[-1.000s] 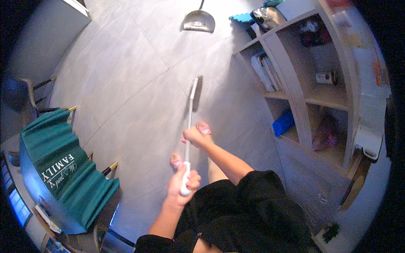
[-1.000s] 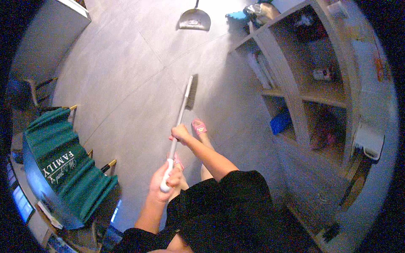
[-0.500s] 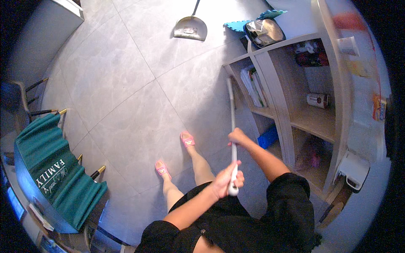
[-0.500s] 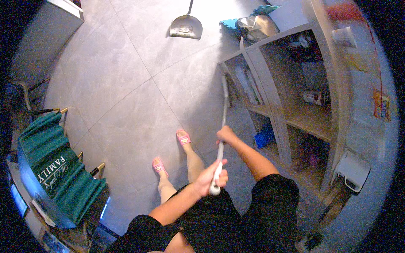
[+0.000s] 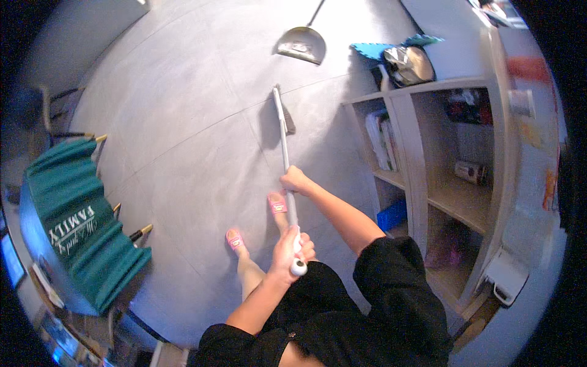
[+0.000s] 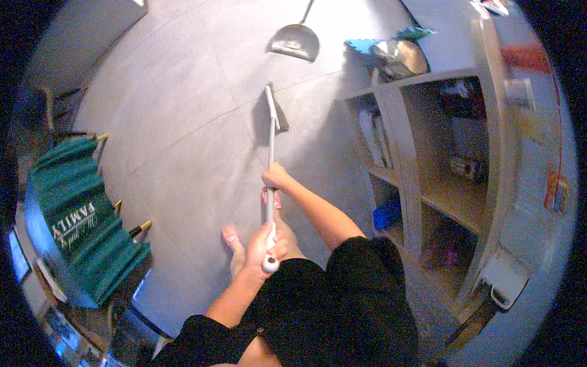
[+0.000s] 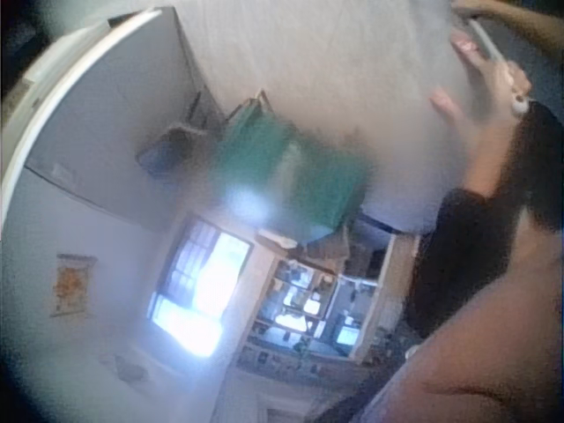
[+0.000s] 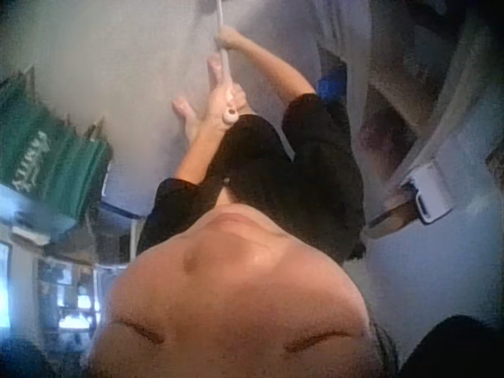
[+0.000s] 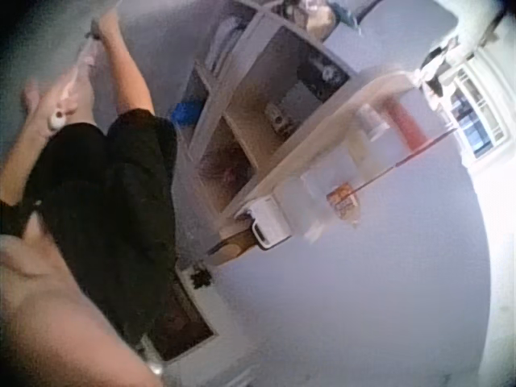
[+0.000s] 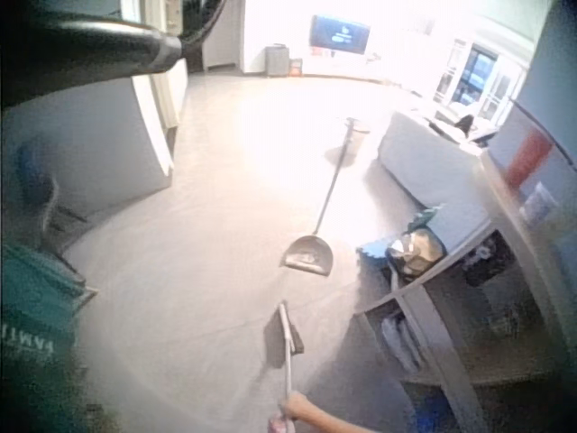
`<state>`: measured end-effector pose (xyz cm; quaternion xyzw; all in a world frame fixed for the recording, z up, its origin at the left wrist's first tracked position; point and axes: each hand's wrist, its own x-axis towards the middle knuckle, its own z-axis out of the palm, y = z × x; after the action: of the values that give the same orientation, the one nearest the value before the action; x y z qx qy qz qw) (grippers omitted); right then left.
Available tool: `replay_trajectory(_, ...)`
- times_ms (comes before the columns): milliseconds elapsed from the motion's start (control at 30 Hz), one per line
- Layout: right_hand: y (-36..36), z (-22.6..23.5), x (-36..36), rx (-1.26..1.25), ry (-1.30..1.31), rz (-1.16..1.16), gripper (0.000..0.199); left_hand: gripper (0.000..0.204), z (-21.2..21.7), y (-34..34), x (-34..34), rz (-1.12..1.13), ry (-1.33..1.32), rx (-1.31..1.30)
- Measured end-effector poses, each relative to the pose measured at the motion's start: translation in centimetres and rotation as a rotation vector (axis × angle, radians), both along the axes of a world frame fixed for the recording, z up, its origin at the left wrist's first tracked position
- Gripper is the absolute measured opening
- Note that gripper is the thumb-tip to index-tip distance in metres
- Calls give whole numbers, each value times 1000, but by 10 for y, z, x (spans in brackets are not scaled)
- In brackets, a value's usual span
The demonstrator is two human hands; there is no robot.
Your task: The person sweeps the tiled floor using a broom and dustpan, moving debris into the dustpan and then into a bucket. They navigate around furniture and a child lying on a sofa while cleaning different areas of the room.
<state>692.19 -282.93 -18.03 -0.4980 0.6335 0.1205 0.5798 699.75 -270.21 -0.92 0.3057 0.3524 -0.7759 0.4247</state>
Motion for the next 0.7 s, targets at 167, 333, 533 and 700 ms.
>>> replay_trajectory(167,42,16,-5,-103,-181,-346,53,37,29,36,-3,-391,-260,-230)
replay_trajectory(333,35,97,-23,25,-194,-289,53,19,106,20,95,-329,-1017,-887)
replay_trajectory(533,108,111,33,352,-212,48,54,19,187,66,164,660,-709,-1412)
replay_trajectory(700,211,40,128,380,-255,467,50,12,222,114,173,1040,-732,-934)
